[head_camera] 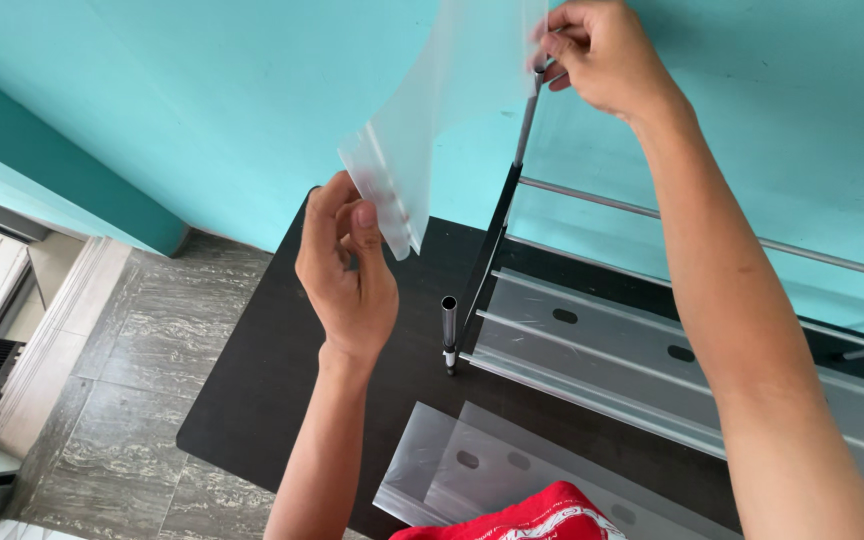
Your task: The person assembles a metal shelving unit by inserting metal rods into slots on translucent plastic shelves and attaching them to a black frame. They handle multiple shelves and rods, aligning and securing each piece by hand.
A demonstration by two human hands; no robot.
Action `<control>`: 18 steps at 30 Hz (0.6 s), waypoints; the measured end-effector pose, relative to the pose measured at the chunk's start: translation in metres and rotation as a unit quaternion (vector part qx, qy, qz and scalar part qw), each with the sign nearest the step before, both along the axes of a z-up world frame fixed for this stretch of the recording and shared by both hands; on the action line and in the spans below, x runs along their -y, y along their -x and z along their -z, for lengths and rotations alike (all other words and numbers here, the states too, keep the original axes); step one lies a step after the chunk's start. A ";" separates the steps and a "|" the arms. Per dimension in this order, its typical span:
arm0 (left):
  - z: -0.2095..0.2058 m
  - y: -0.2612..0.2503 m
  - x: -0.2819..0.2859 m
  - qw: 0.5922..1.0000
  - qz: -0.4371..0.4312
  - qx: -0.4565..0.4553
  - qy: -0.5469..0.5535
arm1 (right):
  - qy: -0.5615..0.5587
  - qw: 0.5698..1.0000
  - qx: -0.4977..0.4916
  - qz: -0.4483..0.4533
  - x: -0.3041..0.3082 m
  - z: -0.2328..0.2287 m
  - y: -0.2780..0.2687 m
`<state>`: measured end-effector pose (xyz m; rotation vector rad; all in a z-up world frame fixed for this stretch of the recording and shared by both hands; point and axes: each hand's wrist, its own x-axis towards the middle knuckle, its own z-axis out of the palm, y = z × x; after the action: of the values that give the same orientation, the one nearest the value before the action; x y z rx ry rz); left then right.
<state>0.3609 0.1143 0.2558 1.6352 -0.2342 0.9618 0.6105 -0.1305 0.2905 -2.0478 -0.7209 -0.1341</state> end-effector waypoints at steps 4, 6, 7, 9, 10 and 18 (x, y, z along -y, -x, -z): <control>0.004 -0.001 0.003 0.999 -0.001 0.017 -0.030 | 0.008 1.000 -0.011 -0.007 -0.002 0.000 0.011; 0.006 -0.003 0.005 0.998 -0.009 0.036 -0.057 | -0.006 0.999 -0.027 -0.017 -0.002 -0.001 0.013; 0.007 -0.004 0.004 0.999 -0.019 0.017 -0.047 | -0.013 0.999 -0.036 -0.022 -0.002 -0.002 0.014; 0.008 -0.005 0.002 0.999 -0.036 -0.026 -0.025 | -0.002 0.999 -0.015 -0.028 -0.001 -0.001 0.014; 0.008 -0.006 0.002 0.999 -0.030 -0.022 -0.019 | 0.004 1.000 -0.004 -0.031 0.000 -0.001 0.014; 0.000 0.001 0.003 1.000 -0.013 0.011 -0.021 | 0.007 1.000 0.013 -0.008 0.000 -0.004 0.016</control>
<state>0.3600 0.1113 0.2557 1.6699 -0.2498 1.0000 0.5947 -0.1301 0.2945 -2.0563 -0.7566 -0.1478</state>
